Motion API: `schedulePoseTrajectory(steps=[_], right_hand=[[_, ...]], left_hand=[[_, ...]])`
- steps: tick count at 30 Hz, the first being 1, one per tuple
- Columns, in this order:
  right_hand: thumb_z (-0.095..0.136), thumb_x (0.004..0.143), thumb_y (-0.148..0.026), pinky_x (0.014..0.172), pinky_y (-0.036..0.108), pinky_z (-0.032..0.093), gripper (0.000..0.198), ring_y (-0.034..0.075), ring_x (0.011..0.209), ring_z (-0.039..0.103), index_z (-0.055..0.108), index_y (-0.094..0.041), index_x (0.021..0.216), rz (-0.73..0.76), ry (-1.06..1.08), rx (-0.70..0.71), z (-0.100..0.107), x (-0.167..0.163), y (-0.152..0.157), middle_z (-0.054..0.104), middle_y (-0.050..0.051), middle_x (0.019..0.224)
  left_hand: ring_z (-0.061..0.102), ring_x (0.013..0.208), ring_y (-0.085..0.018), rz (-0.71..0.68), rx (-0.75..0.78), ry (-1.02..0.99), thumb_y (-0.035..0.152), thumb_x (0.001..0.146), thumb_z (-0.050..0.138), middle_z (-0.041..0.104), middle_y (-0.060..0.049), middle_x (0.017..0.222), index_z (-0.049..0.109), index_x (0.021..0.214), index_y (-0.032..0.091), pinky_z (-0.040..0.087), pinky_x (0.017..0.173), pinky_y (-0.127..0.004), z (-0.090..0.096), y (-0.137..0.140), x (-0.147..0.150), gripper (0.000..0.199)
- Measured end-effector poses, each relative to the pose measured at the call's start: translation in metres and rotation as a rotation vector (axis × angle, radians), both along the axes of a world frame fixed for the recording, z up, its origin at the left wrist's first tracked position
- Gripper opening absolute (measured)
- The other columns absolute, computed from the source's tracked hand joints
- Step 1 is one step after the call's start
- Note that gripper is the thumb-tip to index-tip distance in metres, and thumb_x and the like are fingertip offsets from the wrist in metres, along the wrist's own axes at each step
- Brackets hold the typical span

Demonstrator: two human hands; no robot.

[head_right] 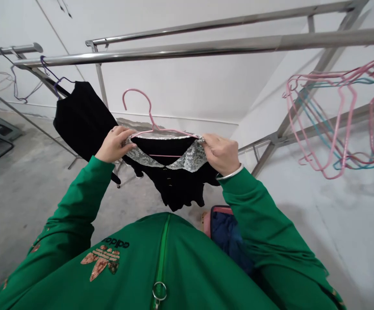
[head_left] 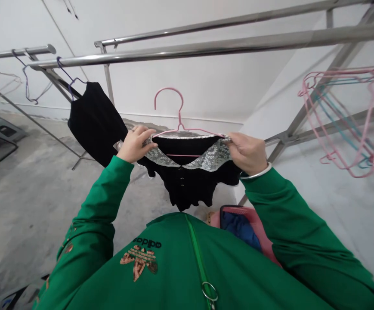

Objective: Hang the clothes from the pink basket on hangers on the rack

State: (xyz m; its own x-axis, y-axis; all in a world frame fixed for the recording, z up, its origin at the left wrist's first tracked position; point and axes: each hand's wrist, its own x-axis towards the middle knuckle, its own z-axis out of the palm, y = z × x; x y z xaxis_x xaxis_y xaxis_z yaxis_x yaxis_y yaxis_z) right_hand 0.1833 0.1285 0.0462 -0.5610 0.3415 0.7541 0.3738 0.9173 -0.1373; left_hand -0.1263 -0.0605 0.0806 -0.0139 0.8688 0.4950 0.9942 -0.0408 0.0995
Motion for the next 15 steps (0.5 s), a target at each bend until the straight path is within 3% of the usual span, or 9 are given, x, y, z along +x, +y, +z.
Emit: schedulePoseTrajectory(steps=[5,11,15], right_hand=[[0.043,0.094,-0.036,0.072,0.033,0.049,0.03,0.024,0.089,0.067,0.068,-0.022,0.103,0.007,-0.013,-0.045,0.014,0.0,0.003,0.073,0.009,0.096],[0.045,0.092,-0.039,0.072,0.034,0.048,0.031,0.024,0.088,0.067,0.069,-0.02,0.1,0.076,-0.139,-0.198,0.02,0.008,0.031,0.072,0.008,0.095],[0.046,0.093,-0.038,0.082,0.039,0.048,0.03,0.026,0.096,0.063,0.066,-0.018,0.103,0.029,-0.128,-0.176,0.023,0.015,0.028,0.069,0.01,0.102]], left_hand=[[0.057,0.078,-0.019,0.007,0.01,-0.099,0.033,0.092,0.044,0.061,-0.007,0.084,0.062,0.093,0.015,0.044,0.072,-0.03,0.007,0.013,0.012,0.025],[0.056,0.071,-0.015,0.1,0.166,-0.114,0.034,0.089,0.054,0.059,-0.002,0.076,0.063,0.089,0.017,0.042,0.067,-0.028,0.023,0.007,0.001,0.02],[0.057,0.073,-0.016,0.122,0.178,-0.042,0.034,0.091,0.052,0.06,-0.004,0.076,0.063,0.089,0.015,0.042,0.067,-0.03,0.033,0.002,-0.003,0.022]])
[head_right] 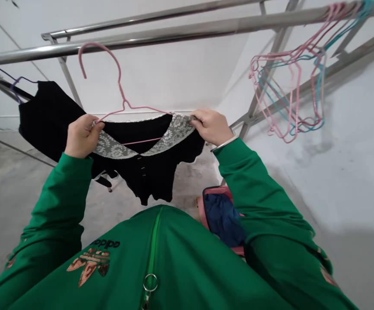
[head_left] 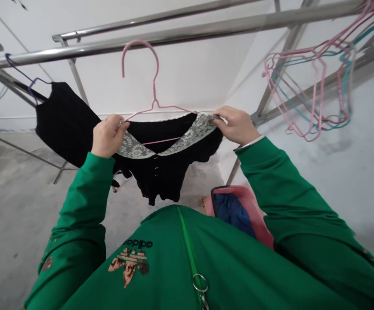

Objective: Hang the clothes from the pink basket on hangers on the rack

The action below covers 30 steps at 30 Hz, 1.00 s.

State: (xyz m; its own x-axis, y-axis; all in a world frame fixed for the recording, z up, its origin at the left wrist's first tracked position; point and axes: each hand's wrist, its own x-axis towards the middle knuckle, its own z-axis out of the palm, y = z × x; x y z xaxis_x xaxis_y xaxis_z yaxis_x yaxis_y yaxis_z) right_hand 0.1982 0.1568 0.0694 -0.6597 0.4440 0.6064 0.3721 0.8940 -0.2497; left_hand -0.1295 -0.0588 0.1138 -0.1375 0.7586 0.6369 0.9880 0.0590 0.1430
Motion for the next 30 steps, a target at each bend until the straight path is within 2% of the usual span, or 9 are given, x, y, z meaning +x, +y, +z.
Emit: schedulePoseTrajectory(steps=[4,7,10,13,16,20,23,26,30], right_hand=[[0.048,0.09,-0.051,0.095,0.045,0.044,0.044,0.029,0.107,0.057,0.058,-0.017,0.115,0.017,0.049,0.078,0.003,-0.011,-0.023,0.063,0.012,0.11],[0.047,0.088,-0.059,0.095,0.045,0.044,0.054,0.03,0.11,0.056,0.054,-0.015,0.119,0.064,0.005,0.065,-0.001,-0.023,-0.032,0.06,0.015,0.116],[0.044,0.09,-0.053,0.08,0.038,0.048,0.044,0.026,0.092,0.062,0.06,-0.015,0.104,0.139,-0.109,-0.081,-0.007,-0.027,-0.032,0.065,0.013,0.099],[0.045,0.088,-0.044,0.067,0.03,0.047,0.033,0.02,0.072,0.061,0.063,-0.017,0.083,0.207,-0.116,-0.273,-0.01,-0.021,-0.036,0.065,0.006,0.075],[0.051,0.084,-0.04,0.068,0.028,0.047,0.025,0.02,0.075,0.063,0.065,-0.019,0.081,0.154,0.033,-0.436,-0.009,-0.013,-0.044,0.067,0.004,0.075],[0.058,0.079,-0.044,0.073,0.031,0.048,0.027,0.022,0.08,0.064,0.067,-0.019,0.083,0.079,0.112,-0.604,-0.006,-0.011,-0.046,0.069,0.005,0.079],[0.066,0.073,-0.052,0.071,0.031,0.049,0.036,0.023,0.079,0.064,0.067,-0.017,0.08,0.197,-0.042,-0.836,-0.007,-0.014,-0.041,0.069,0.006,0.078],[0.075,0.065,-0.055,0.066,0.029,0.05,0.044,0.021,0.073,0.065,0.066,-0.014,0.081,0.365,-0.221,-1.239,-0.017,-0.017,-0.041,0.069,0.007,0.076],[0.077,0.067,-0.05,0.065,0.028,0.052,0.045,0.018,0.07,0.068,0.066,-0.014,0.093,0.463,-0.149,-1.598,-0.03,-0.023,-0.05,0.071,0.009,0.08]], left_hand=[[0.058,0.079,-0.017,0.069,-0.03,0.087,0.035,0.095,0.043,0.06,-0.004,0.083,0.061,0.092,0.015,0.043,0.07,-0.031,0.005,-0.006,0.008,0.027],[0.057,0.082,-0.017,0.102,-0.074,0.116,0.039,0.096,0.038,0.061,-0.004,0.087,0.06,0.095,0.015,0.044,0.072,-0.03,0.007,-0.009,0.016,0.032],[0.057,0.081,-0.017,0.095,-0.071,0.155,0.041,0.096,0.037,0.062,-0.005,0.086,0.06,0.095,0.015,0.044,0.071,-0.03,0.007,-0.011,0.019,0.035],[0.059,0.083,-0.017,-0.001,-0.115,0.145,0.039,0.095,0.04,0.062,-0.005,0.088,0.06,0.097,0.015,0.046,0.074,-0.029,0.001,-0.014,0.013,0.031],[0.061,0.092,-0.019,-0.09,-0.236,0.102,0.038,0.091,0.05,0.064,-0.006,0.099,0.059,0.106,0.015,0.047,0.08,-0.029,-0.012,-0.019,-0.001,0.029],[0.062,0.094,-0.022,-0.015,-0.4,0.055,0.031,0.087,0.057,0.064,-0.007,0.098,0.059,0.107,0.015,0.047,0.081,-0.03,-0.033,-0.024,-0.024,0.026],[0.061,0.091,-0.02,0.005,-0.413,0.015,0.025,0.088,0.054,0.063,-0.007,0.096,0.059,0.1,0.015,0.047,0.08,-0.029,-0.046,-0.023,-0.037,0.017],[0.061,0.092,-0.019,-0.041,-0.426,-0.026,0.023,0.088,0.054,0.061,-0.007,0.098,0.059,0.1,0.016,0.048,0.083,-0.03,-0.058,-0.021,-0.048,0.015],[0.06,0.1,-0.022,0.02,-0.388,-0.062,0.023,0.085,0.057,0.058,-0.01,0.109,0.058,0.109,0.015,0.049,0.089,-0.036,-0.079,-0.032,-0.062,0.025]])
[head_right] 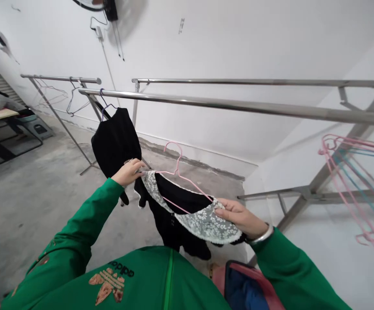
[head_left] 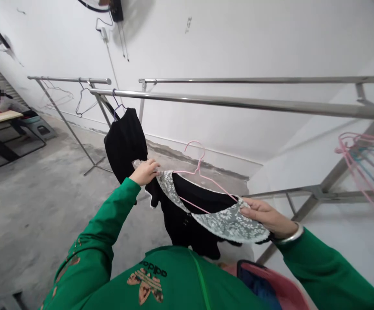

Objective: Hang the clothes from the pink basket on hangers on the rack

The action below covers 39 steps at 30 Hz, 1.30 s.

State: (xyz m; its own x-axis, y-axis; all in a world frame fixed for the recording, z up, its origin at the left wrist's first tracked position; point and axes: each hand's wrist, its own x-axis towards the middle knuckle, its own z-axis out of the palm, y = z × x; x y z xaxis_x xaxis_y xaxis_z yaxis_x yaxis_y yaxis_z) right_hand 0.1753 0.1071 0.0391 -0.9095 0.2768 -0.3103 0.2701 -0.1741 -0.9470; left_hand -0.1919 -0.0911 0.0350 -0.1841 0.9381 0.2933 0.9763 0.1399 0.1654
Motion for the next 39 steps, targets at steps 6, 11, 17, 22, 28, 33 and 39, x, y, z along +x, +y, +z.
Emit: schedulePoseTrajectory(steps=[6,11,17,22,28,33,39], right_hand=[[0.076,0.074,-0.037,0.071,0.028,0.054,0.035,0.017,0.074,0.069,0.064,-0.017,0.101,-0.094,0.142,-0.131,0.016,-0.05,-0.016,0.072,0.008,0.088],[0.079,0.067,-0.039,0.068,0.03,0.054,0.04,0.018,0.072,0.068,0.061,-0.019,0.096,-0.118,0.34,-0.09,0.032,-0.133,-0.037,0.07,0.005,0.084],[0.073,0.066,-0.041,0.068,0.03,0.049,0.035,0.016,0.072,0.061,0.056,-0.018,0.087,-0.162,0.549,0.074,0.043,-0.261,-0.066,0.063,0.001,0.075],[0.055,0.076,-0.04,0.074,0.032,0.045,0.023,0.016,0.077,0.053,0.051,-0.018,0.084,-0.315,0.605,0.385,0.039,-0.36,-0.077,0.057,0.001,0.078],[0.044,0.083,-0.025,0.08,0.033,0.04,0.01,0.016,0.077,0.048,0.039,-0.021,0.076,-0.388,0.467,0.625,0.035,-0.42,-0.092,0.051,0.001,0.078],[0.043,0.083,-0.02,0.081,0.033,0.039,0.018,0.015,0.074,0.042,0.031,-0.023,0.07,-0.432,0.374,0.678,0.026,-0.434,-0.1,0.043,0.0,0.074],[0.041,0.084,-0.021,0.085,0.036,0.04,0.014,0.016,0.076,0.042,0.031,-0.023,0.074,-0.41,0.321,0.677,0.012,-0.444,-0.108,0.046,0.001,0.077]], left_hand=[[0.06,0.101,-0.022,0.173,0.235,-0.083,0.024,0.091,0.046,0.057,-0.013,0.11,0.057,0.109,0.016,0.051,0.088,-0.037,-0.059,-0.051,0.016,0.023],[0.061,0.076,-0.014,0.151,0.119,-0.353,0.022,0.091,0.041,0.06,-0.008,0.095,0.058,0.097,0.018,0.052,0.072,-0.027,-0.12,-0.085,0.072,0.019],[0.06,0.071,-0.013,0.146,-0.017,-0.507,0.018,0.088,0.044,0.062,-0.006,0.092,0.058,0.092,0.019,0.049,0.068,-0.022,-0.155,-0.112,0.106,0.015],[0.061,0.074,-0.015,0.254,-0.037,-0.506,0.019,0.089,0.04,0.062,-0.007,0.09,0.058,0.09,0.02,0.048,0.069,-0.024,-0.166,-0.143,0.095,0.017],[0.061,0.073,-0.016,0.374,-0.052,-0.53,0.023,0.09,0.037,0.061,-0.007,0.085,0.057,0.085,0.022,0.049,0.068,-0.025,-0.189,-0.165,0.09,0.02],[0.06,0.073,-0.016,0.395,-0.071,-0.542,0.023,0.092,0.034,0.061,-0.007,0.084,0.055,0.083,0.023,0.049,0.069,-0.025,-0.189,-0.165,0.088,0.023],[0.06,0.074,-0.017,0.363,-0.081,-0.521,0.022,0.092,0.035,0.061,-0.008,0.085,0.054,0.081,0.022,0.047,0.068,-0.025,-0.185,-0.16,0.085,0.023]])
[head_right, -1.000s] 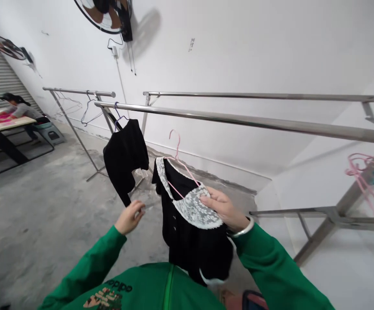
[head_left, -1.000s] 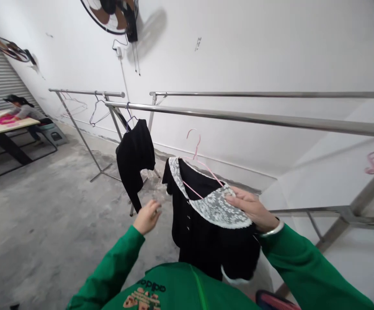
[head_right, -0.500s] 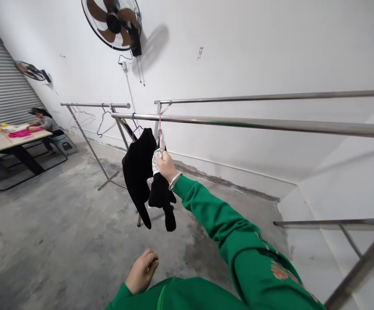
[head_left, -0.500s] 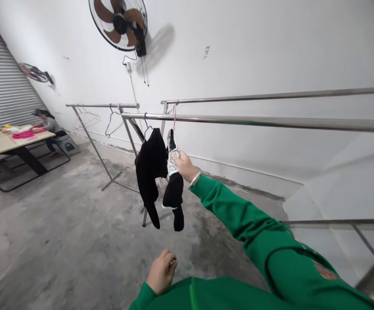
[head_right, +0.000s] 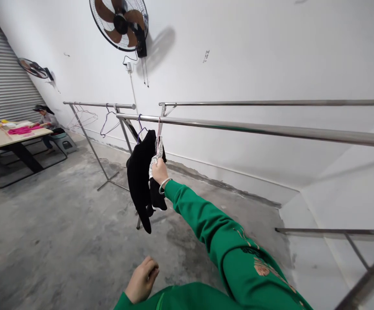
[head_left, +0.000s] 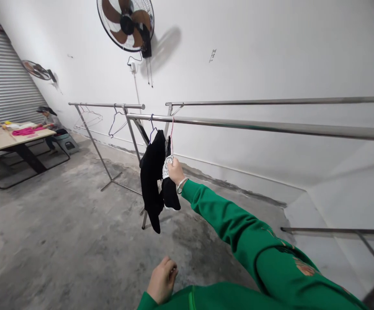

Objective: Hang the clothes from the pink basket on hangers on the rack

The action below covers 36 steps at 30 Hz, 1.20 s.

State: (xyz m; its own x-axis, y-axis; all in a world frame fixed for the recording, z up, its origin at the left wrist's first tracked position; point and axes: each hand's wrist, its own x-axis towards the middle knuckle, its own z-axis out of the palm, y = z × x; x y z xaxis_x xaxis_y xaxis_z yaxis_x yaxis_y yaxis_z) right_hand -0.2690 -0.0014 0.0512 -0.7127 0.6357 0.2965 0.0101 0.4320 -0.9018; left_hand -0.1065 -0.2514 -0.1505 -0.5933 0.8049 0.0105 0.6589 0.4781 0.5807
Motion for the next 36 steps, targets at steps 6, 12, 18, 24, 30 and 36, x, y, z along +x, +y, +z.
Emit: schedulePoseTrajectory(steps=[6,12,18,24,30,36], right_hand=[[0.046,0.086,-0.027,0.099,0.041,0.037,0.017,0.023,0.102,0.047,0.043,-0.016,0.099,-0.052,0.137,0.115,0.004,0.025,-0.014,0.052,0.015,0.108],[0.037,0.094,-0.025,0.078,0.03,0.046,0.018,0.018,0.082,0.053,0.054,-0.02,0.092,0.646,0.012,0.606,-0.083,0.162,-0.061,0.059,0.007,0.087],[0.044,0.094,-0.025,0.077,0.031,0.047,0.022,0.019,0.084,0.056,0.062,-0.017,0.087,0.668,-0.417,0.723,-0.16,0.257,-0.063,0.064,0.007,0.088],[0.051,0.092,-0.021,0.087,0.035,0.045,0.015,0.02,0.094,0.055,0.064,-0.013,0.094,0.261,-0.573,0.431,-0.157,0.318,-0.052,0.064,0.011,0.099],[0.043,0.093,-0.012,0.091,0.036,0.043,0.023,0.021,0.099,0.057,0.065,-0.006,0.099,-0.029,-0.724,0.14,-0.152,0.377,-0.058,0.065,0.017,0.106],[0.041,0.095,-0.016,0.087,0.034,0.043,0.028,0.021,0.092,0.058,0.067,-0.007,0.093,-0.106,-0.679,0.033,-0.153,0.445,-0.046,0.067,0.016,0.102]], left_hand=[[0.063,0.079,-0.017,-0.05,-0.087,-0.037,0.02,0.09,0.039,0.063,-0.008,0.091,0.058,0.085,0.02,0.048,0.071,-0.025,0.011,0.006,0.004,0.02],[0.066,0.094,-0.022,-0.177,-0.089,-0.048,0.023,0.087,0.039,0.068,-0.009,0.104,0.065,0.099,0.023,0.053,0.082,-0.033,0.032,0.024,0.006,0.028],[0.06,0.117,-0.031,-0.597,-0.452,0.04,0.037,0.078,0.058,0.066,-0.012,0.12,0.065,0.115,0.032,0.049,0.097,-0.046,0.038,0.065,0.012,0.039],[0.047,0.13,-0.033,-0.873,-0.522,0.3,0.028,0.087,0.053,0.058,-0.016,0.133,0.063,0.123,0.022,0.035,0.107,-0.057,0.057,0.112,0.035,0.038],[0.036,0.139,-0.037,-1.17,-0.467,0.445,0.021,0.089,0.045,0.06,-0.011,0.132,0.06,0.129,0.032,0.013,0.11,-0.074,0.052,0.161,0.09,0.044],[0.036,0.139,-0.039,-1.285,-0.523,0.422,0.023,0.091,0.046,0.055,-0.01,0.139,0.055,0.134,0.029,0.013,0.11,-0.076,0.038,0.184,0.157,0.045]])
